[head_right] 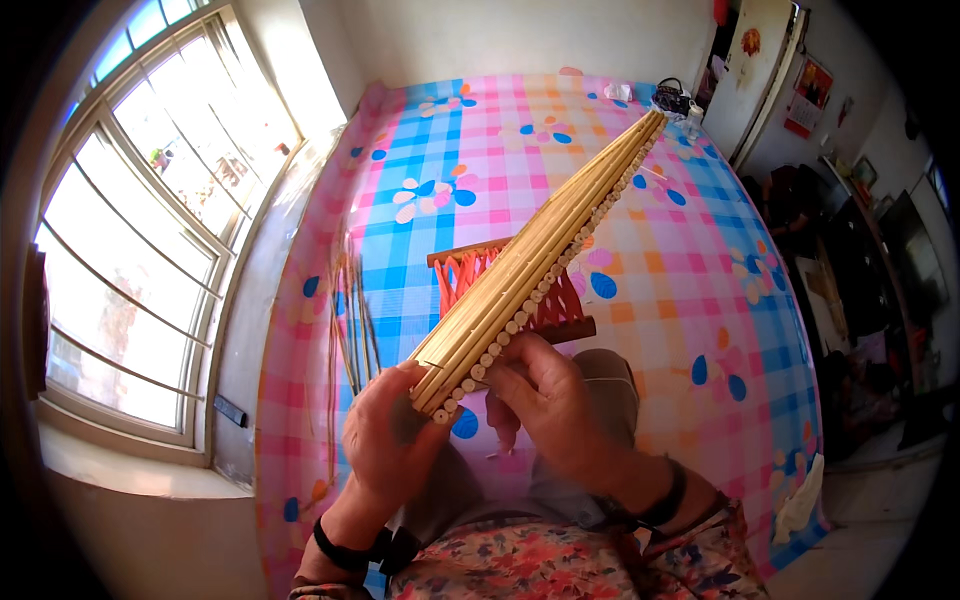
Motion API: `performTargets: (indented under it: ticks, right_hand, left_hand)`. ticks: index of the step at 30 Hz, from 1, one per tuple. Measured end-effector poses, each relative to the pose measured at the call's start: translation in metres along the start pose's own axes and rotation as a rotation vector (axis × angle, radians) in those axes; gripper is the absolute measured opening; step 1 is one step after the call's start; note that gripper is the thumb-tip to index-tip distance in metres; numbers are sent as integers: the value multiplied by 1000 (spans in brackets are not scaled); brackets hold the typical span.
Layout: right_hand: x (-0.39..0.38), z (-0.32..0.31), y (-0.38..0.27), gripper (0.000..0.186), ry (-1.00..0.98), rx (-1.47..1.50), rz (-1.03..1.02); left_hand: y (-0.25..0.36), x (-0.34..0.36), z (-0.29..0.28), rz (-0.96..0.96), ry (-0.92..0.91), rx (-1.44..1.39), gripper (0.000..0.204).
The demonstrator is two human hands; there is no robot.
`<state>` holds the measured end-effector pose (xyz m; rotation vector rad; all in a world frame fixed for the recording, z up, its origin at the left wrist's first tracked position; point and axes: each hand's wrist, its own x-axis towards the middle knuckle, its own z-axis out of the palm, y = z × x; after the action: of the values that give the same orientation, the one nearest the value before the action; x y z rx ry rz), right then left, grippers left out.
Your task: The person weaves together thin wooden sticks with white thread to create a mat, tying off the edges of the sticks.
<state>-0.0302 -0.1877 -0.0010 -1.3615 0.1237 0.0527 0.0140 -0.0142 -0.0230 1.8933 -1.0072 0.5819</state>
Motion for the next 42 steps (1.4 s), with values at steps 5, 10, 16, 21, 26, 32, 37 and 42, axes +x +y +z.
performTargets:
  ticks: [5,10,16,21,26,32,37,42]
  right_hand:
    - [-2,-8,13,18,-23,-32,-75]
    - [-6,-7,26,12,14,38,-95]
    - [1,-10,46,11,-48,-145,-389]
    - [19,-2,40,13,-48,-402,-650]
    - [37,9,38,18,-79,-400,-701]
    - [35,22,31,15,-32,-496,-669]
    - [30,38,27,9,38,-447,-602]
    - [26,38,20,11,29,-202,-450]
  left_hand:
    - [0,-2,8,-22,25,-38,52]
    - [5,0,9,103,68,75,54]
    - [4,0,3,99,0,147,51]
    - [2,13,-2,89,65,242,47]
    - [-7,19,-8,70,129,257,46]
    - [-7,19,-13,44,94,232,45]
    - [-9,18,-12,47,111,249,44]
    - [-6,21,-11,56,105,225,43]
